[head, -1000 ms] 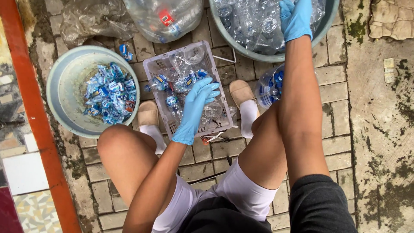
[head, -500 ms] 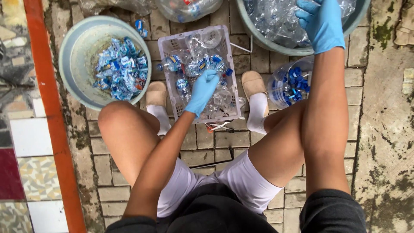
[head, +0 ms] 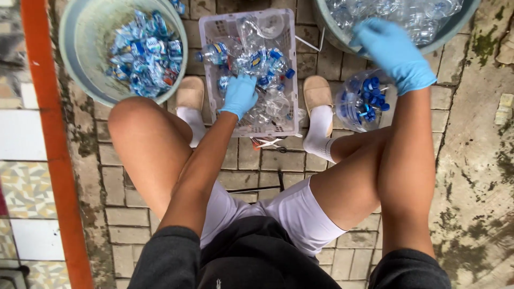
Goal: Manually sorting plastic bottles by removing labels with scissors and separating caps and bottles into different bins.
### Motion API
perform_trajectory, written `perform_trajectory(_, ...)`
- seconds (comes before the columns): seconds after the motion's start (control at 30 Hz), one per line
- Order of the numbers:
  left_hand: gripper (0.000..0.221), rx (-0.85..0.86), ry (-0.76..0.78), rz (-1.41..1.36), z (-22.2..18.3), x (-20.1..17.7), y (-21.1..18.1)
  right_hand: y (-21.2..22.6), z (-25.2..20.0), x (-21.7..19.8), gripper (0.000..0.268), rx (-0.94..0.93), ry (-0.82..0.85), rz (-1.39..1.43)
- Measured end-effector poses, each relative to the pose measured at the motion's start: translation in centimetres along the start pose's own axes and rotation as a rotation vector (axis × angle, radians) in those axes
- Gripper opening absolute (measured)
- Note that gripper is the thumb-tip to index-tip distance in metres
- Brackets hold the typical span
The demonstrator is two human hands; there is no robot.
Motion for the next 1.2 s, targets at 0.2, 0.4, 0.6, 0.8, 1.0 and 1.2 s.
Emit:
perform_trajectory(0.2, 0.027, 0.104, -0.007, 0.198, 2.8, 0.4, -0.5, 5.1, -2.8, 9.1, 0.055, 0.159, 0.502, -0.253)
perform_trajectory(0.4, 0.045, 0.241, 0.108, 0.498, 4.8, 4.2, 0.7, -0.1, -6.0, 28.1, 0.059, -0.152, 1.046, -0.413)
perform_trajectory(0.6, 0.077, 0.379, 0.086, 0.598, 6.7, 10.7, -0.8, -8.1, -9.6, 41.0, 0.047, -0.003, 1.205, -0.608)
perform_trajectory(0.8, 0.053, 0.424, 0.13, 0.664, 7.7, 11.5, -2.6, -15.8, -8.6, 47.7, 0.046, 0.218, 0.865, -0.941)
perform_trajectory(1.0, 0.046, 0.372, 0.014, 0.798, 7.1, 6.1, -1.6, -16.7, -7.3, 48.6, 0.03, -0.128, 0.274, -0.782)
perform_trajectory(1.2, 0.035, 0.289, -0.168, 0.482, 5.7, 3.4, 1.6, -19.6, -7.6, 51.4, 0.045, -0.037, 0.06, -0.442)
Point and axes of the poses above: each hand's wrist, its own z-axis towards the middle knuckle, its own x-axis out of the palm, y = z × x, the point moved 3 cm from there along z, towards the middle knuckle, and after that the axes turned 2 degrees about -x, right-handed, at the moved point
